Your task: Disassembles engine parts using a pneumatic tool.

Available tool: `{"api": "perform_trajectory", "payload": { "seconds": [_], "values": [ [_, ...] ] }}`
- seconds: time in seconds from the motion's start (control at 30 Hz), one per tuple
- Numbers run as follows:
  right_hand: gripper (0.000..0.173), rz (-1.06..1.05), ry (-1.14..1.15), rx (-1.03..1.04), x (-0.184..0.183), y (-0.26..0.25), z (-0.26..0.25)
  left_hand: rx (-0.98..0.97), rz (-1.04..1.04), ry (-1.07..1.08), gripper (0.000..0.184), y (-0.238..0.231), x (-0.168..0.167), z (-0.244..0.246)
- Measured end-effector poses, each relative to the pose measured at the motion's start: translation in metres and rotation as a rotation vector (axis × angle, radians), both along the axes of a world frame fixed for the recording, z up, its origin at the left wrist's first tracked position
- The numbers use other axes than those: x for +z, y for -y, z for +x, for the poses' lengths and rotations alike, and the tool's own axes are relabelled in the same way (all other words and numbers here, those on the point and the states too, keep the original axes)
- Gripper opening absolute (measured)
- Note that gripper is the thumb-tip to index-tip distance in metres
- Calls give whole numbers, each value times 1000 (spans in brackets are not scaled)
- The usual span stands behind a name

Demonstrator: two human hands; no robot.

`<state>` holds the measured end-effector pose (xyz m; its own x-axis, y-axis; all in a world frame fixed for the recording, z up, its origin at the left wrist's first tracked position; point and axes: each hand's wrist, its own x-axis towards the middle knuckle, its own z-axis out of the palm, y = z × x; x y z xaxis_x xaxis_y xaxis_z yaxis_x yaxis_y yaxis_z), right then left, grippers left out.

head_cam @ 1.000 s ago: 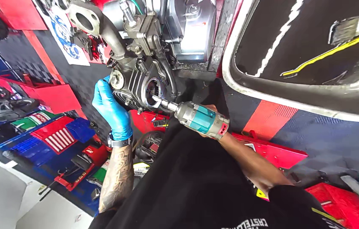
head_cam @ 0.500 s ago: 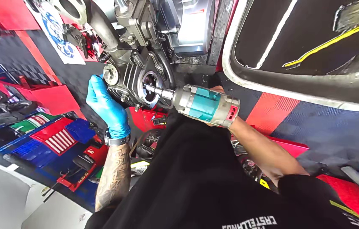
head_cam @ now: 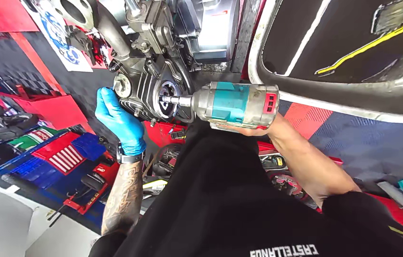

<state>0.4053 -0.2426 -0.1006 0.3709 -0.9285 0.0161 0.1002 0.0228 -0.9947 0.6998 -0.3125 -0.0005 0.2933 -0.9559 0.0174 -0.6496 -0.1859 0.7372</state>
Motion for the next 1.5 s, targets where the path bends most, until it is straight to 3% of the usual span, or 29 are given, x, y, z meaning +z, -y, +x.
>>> {"api": "perform_trajectory", "payload": {
  "seconds": [0.13,0.27,0.37,0.57,0.63,0.7,0.73,0.9,1.1,1.23,1.37,1.5],
  "values": [
    [54,85,-21,2,5,-2,0,3,1,19,34,0,0,0],
    [55,23,1,-26,1,-3,0,-3,-1,30,35,-1,-1,1],
    [67,66,9,-18,4,3,-5,-5,-5,20,35,0,-1,0],
    [51,-9,46,-67,2,3,0,20,-13,13,34,1,-2,-1],
    [68,73,26,-13,-4,7,-3,29,-6,4,34,1,-1,-2],
    [88,44,98,-29,-40,7,5,18,-1,3,35,0,-2,0],
    [90,12,109,-59,-50,8,9,-1,6,17,36,1,-1,1],
    [51,-14,71,-142,-27,-4,19,-11,3,50,36,1,-1,3],
    [49,326,223,-240,-49,-61,69,0,39,83,37,-1,1,6],
    [48,435,274,-274,-50,-83,80,-8,14,57,36,-1,-2,8],
    [56,373,154,-282,-46,-86,65,-28,18,75,37,-4,-1,9],
    [52,167,88,-343,-29,-71,52,-38,27,73,37,-4,0,10]
  ]
}}
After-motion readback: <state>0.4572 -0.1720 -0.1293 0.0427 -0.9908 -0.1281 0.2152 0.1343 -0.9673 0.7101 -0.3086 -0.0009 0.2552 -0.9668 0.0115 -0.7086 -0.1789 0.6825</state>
